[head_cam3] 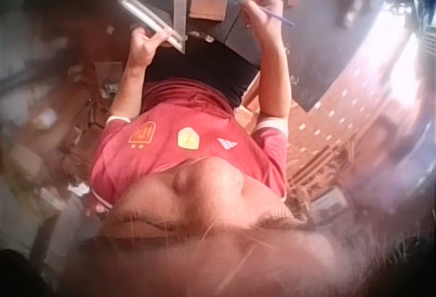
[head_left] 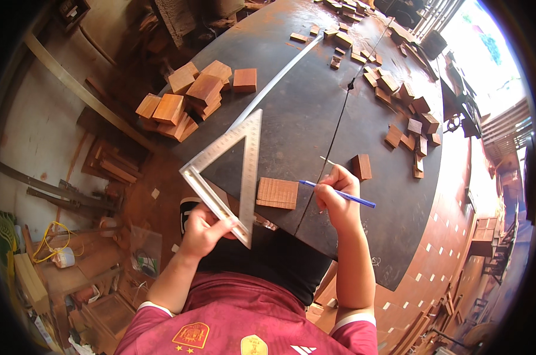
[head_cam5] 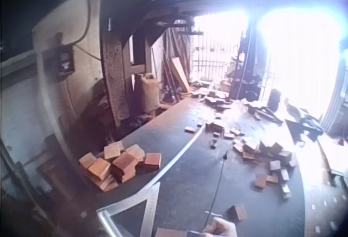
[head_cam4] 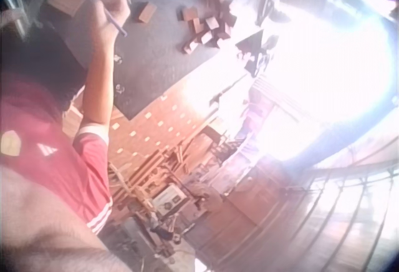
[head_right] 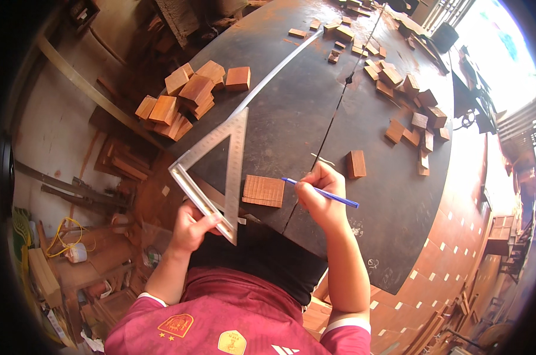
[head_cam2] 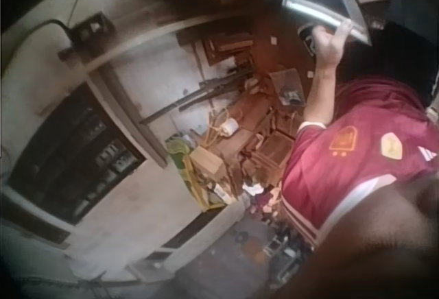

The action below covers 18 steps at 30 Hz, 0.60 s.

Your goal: The person repeatedly measures and marks small wooden blocks on a workbench using a metal ruler, a set square, and a blue pen. They pick up blocks, align the tools, draw lines, and place the blocks back on the table.

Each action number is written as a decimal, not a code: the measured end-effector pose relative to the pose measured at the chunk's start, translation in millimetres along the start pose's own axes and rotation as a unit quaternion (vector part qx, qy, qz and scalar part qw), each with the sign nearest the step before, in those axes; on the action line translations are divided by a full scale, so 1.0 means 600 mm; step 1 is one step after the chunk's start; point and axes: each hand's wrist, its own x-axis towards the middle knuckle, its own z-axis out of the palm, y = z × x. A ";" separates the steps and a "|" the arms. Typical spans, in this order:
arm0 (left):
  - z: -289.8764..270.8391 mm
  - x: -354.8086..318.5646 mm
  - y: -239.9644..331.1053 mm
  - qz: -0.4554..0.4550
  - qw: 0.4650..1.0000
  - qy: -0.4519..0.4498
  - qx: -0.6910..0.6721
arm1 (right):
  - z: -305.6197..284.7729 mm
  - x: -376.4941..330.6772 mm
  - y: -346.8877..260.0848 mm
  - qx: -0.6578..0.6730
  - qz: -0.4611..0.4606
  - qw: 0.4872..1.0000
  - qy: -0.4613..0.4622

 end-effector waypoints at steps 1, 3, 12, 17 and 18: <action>-0.011 0.005 0.009 -0.001 1.000 -0.002 0.005 | 0.002 0.001 0.000 0.004 0.001 1.000 0.025; -0.031 0.012 0.022 -0.005 1.000 -0.005 -0.001 | 0.003 0.002 0.004 0.016 0.001 0.999 0.051; -0.064 0.030 0.039 -0.038 0.998 -0.020 0.051 | 0.001 0.008 0.017 0.025 -0.020 0.991 0.128; -0.100 0.054 0.036 -0.113 0.987 -0.075 0.086 | 0.013 0.013 0.017 0.035 -0.037 0.985 0.166; -0.098 0.055 0.034 -0.129 0.984 -0.072 0.098 | 0.016 0.013 0.015 0.042 -0.037 0.984 0.168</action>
